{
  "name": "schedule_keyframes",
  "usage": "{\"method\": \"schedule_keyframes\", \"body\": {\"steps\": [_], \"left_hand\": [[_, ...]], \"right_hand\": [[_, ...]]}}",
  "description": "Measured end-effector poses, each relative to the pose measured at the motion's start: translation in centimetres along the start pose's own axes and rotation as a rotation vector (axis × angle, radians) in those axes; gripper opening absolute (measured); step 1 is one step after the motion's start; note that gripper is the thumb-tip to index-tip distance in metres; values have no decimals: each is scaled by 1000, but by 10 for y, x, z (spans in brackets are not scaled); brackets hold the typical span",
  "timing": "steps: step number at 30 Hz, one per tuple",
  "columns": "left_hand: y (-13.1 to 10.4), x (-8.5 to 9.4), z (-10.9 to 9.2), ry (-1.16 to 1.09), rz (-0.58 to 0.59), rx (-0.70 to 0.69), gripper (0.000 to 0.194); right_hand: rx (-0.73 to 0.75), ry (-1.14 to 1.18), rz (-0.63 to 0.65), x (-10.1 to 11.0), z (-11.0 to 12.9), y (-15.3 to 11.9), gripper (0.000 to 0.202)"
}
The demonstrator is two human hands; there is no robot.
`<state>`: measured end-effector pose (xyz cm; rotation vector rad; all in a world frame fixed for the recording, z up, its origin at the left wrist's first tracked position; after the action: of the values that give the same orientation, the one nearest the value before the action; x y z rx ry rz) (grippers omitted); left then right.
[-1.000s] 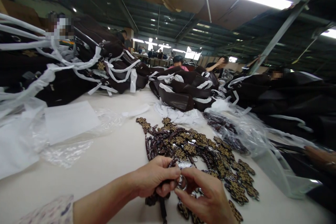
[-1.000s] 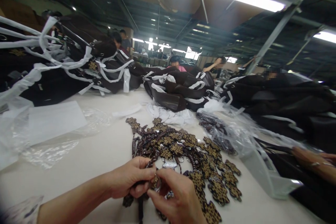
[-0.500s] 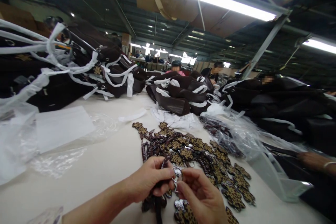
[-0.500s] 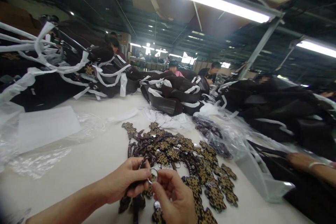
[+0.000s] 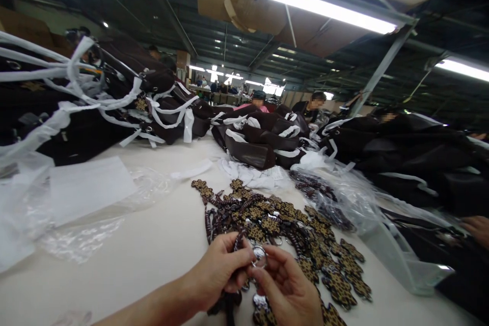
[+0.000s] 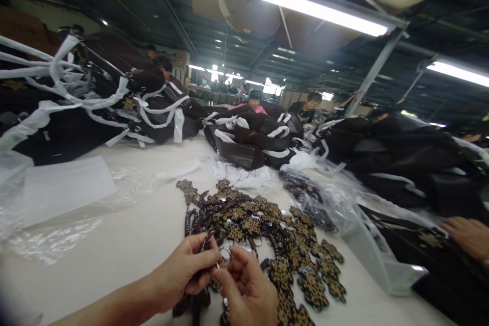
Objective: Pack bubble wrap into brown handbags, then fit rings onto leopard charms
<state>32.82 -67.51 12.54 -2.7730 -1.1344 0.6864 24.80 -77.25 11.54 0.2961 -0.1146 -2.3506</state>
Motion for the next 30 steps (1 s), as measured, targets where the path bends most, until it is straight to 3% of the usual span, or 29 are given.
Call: {"method": "schedule_keyframes", "body": {"steps": [5, 13, 16, 21, 30], "left_hand": [[-1, -2, 4, -27, -12, -1, 31], [0, -3, -3, 39, 59, -65, 25], [1, 1, -3, 43, 13, -57, 24], [0, 4, 4, 20, -82, -15, 29], [-10, 1, 19, -39, -147, 92, 38]], "right_hand": [[108, -54, -91, 7, 2, -5, 36], [-13, 73, 16, -1, 0, -2, 33], [76, -90, -14, 5, 6, -4, 31], [394, -381, -30, 4, 29, -14, 30], [460, -525, -37, 11, 20, -17, 28]]}}
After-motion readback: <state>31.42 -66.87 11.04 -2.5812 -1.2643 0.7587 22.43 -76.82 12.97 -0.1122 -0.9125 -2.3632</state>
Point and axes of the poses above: each hand's wrist, its own y-axis towards the middle knuckle, its own x-axis out of the back of the hand, z = x × y, the point moved 9 cm from there along y, towards the middle knuckle, and after that the axes turned 5 degrees about -z, right-handed, at the moved point
